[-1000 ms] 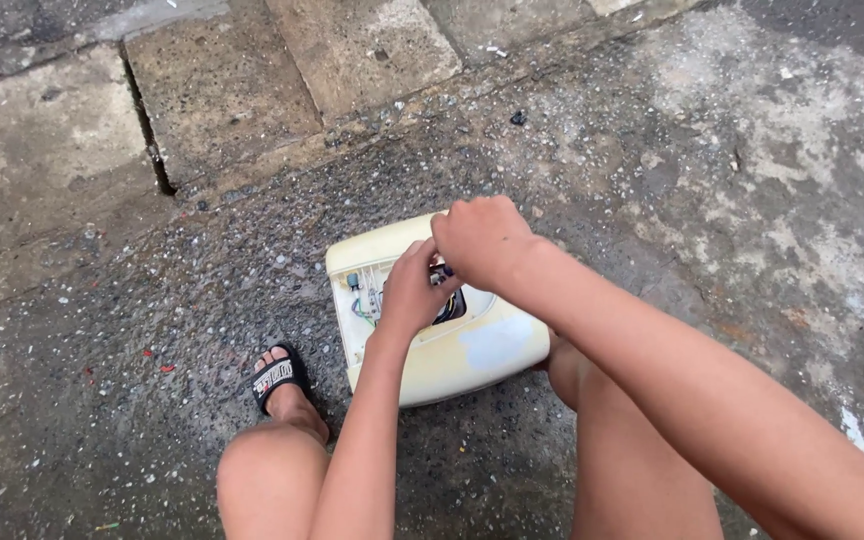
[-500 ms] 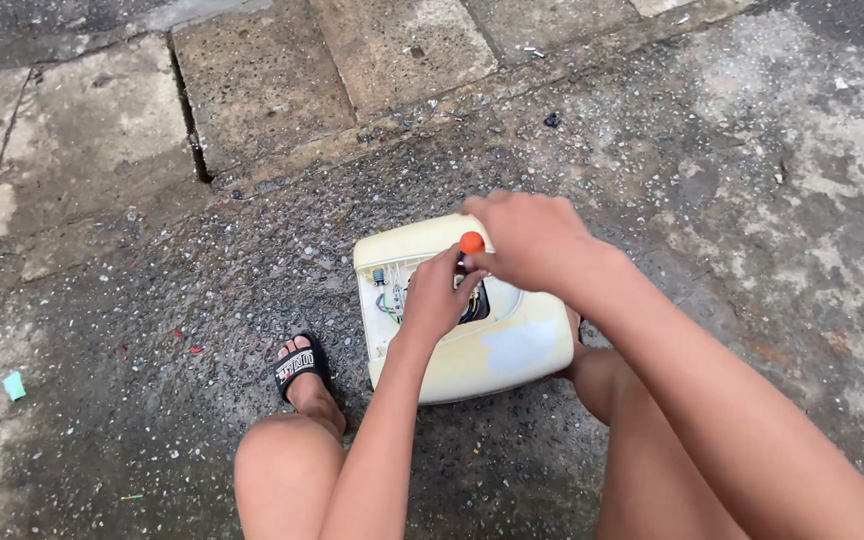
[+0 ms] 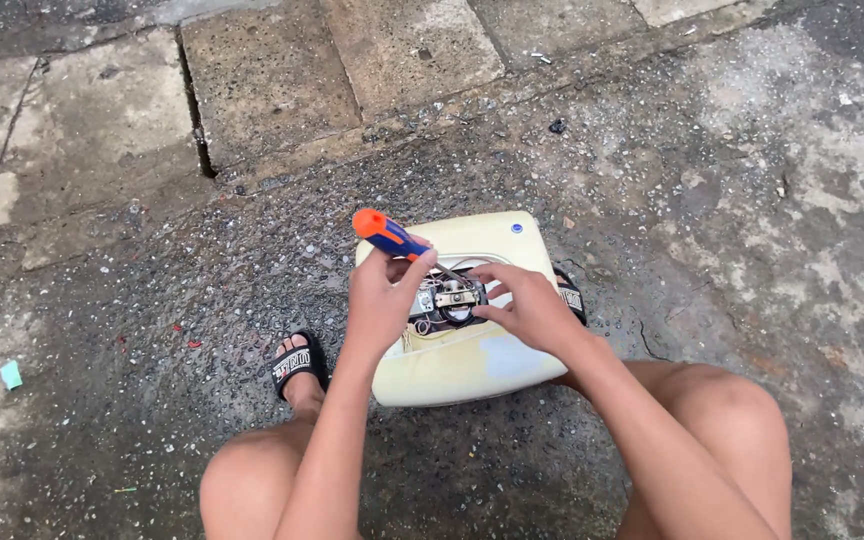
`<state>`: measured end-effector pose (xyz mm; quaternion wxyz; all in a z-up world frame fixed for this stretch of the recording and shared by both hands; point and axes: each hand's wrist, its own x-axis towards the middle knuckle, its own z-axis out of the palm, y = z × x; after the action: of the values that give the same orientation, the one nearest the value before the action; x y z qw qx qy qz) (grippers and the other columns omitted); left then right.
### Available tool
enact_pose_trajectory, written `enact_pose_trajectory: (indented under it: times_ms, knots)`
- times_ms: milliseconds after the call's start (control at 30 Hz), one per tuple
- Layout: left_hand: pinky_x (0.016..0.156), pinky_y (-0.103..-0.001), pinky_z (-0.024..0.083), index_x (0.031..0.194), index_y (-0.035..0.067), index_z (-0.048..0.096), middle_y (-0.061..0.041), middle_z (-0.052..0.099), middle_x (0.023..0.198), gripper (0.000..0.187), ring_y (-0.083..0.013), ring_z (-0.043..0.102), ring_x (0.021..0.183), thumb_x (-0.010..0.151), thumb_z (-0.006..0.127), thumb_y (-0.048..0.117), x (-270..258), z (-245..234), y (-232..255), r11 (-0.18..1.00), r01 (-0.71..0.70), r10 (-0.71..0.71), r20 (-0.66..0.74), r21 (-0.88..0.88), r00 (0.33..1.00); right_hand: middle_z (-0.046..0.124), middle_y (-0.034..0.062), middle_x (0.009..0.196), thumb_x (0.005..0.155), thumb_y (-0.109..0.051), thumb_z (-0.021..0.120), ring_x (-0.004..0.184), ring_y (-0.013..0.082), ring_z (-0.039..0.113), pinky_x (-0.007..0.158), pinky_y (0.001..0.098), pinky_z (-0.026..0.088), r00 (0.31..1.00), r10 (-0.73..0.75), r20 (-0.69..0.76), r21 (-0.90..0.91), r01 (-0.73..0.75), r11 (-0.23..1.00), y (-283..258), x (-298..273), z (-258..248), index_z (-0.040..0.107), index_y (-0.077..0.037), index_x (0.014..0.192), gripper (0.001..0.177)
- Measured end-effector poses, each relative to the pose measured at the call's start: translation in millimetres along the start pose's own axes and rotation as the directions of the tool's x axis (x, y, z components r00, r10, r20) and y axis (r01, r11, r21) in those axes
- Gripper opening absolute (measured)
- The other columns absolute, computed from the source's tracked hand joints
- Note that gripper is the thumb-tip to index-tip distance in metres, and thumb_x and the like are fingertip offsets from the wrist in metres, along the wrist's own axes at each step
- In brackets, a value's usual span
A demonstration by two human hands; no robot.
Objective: Using a screwdriver to work on the casing and internal components of a small appliance.
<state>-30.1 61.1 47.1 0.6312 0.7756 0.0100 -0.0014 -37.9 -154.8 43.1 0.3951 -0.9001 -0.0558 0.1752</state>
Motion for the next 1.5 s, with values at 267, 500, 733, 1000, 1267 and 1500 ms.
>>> enact_pose_trajectory:
  times_ms: [267,500,733,1000,1267,1500]
  knots:
    - [0.089,-0.036,0.061,0.119,0.001,0.069,-0.011,0.073,0.103,0.034,-0.0153,0.071,0.090,0.094,0.076,0.024,-3.7,-19.0,14.0,0.966,-0.020,-0.003,-0.089,-0.256,0.996,0.081,0.0080,0.084,0.093,-0.010,0.071,0.081,0.0233,0.079,0.073,0.0346,0.064,0.981,-0.095,-0.169,0.001,0.097,0.995,-12.9,-26.1,1.9,0.078,-0.011,0.107,0.016]
    - [0.090,-0.035,0.062,0.122,-0.006,0.061,-0.016,0.072,0.107,0.030,-0.0203,0.071,0.092,0.104,0.064,0.018,-7.8,-30.9,18.0,0.963,-0.032,-0.012,-0.159,-0.267,0.987,0.079,0.0159,0.076,0.092,-0.003,0.070,0.071,0.0242,0.081,0.067,0.0385,0.066,0.867,-0.192,-0.460,0.153,0.291,0.944,-0.2,-105.9,-75.5,0.079,-0.007,0.108,0.018]
    - [0.095,-0.033,0.062,0.127,-0.001,0.058,-0.014,0.069,0.114,0.025,-0.0191,0.071,0.097,0.110,0.061,0.018,-16.2,-36.9,-16.4,0.955,0.055,-0.103,-0.152,-0.291,0.983,0.070,0.0193,0.084,0.105,-0.014,0.061,0.070,0.0228,0.069,0.067,0.0334,0.060,0.670,0.500,-0.549,0.723,0.080,0.686,264.7,-188.5,-38.7,0.067,0.005,0.113,0.022]
    - [0.107,-0.032,0.063,0.141,-0.001,0.050,-0.016,0.062,0.132,0.024,-0.0204,0.067,0.113,0.129,0.050,0.021,-30.0,-67.5,-99.2,0.993,0.087,-0.097,-0.139,-0.077,0.986,0.073,0.0159,0.081,0.097,-0.011,0.070,0.061,0.0222,0.066,0.054,0.0288,0.054,0.339,0.933,0.123,0.958,-0.286,-0.022,507.0,-237.3,169.5,0.072,0.007,0.098,0.018]
    - [0.103,-0.039,0.059,0.132,-0.010,0.044,-0.025,0.059,0.128,0.022,-0.0282,0.064,0.109,0.125,0.043,0.012,-31.3,-37.9,-72.1,0.987,0.145,-0.155,-0.157,-0.074,0.975,0.075,0.0121,0.113,0.100,-0.004,0.064,0.094,0.0247,0.074,0.069,0.0312,0.058,0.417,0.902,0.107,0.962,-0.271,0.011,499.6,-192.3,121.6,0.065,-0.004,0.122,0.023]
    - [0.087,-0.029,0.059,0.127,-0.005,0.056,-0.015,0.067,0.113,0.029,-0.0210,0.068,0.096,0.111,0.058,0.019,-24.4,-22.4,-56.3,0.982,0.166,-0.182,-0.226,-0.087,0.957,0.074,0.0123,0.097,0.093,-0.002,0.064,0.082,0.0194,0.061,0.073,0.0314,0.050,0.550,0.824,-0.133,0.826,-0.399,0.399,456.9,-242.8,115.4,0.077,0.005,0.113,0.025]
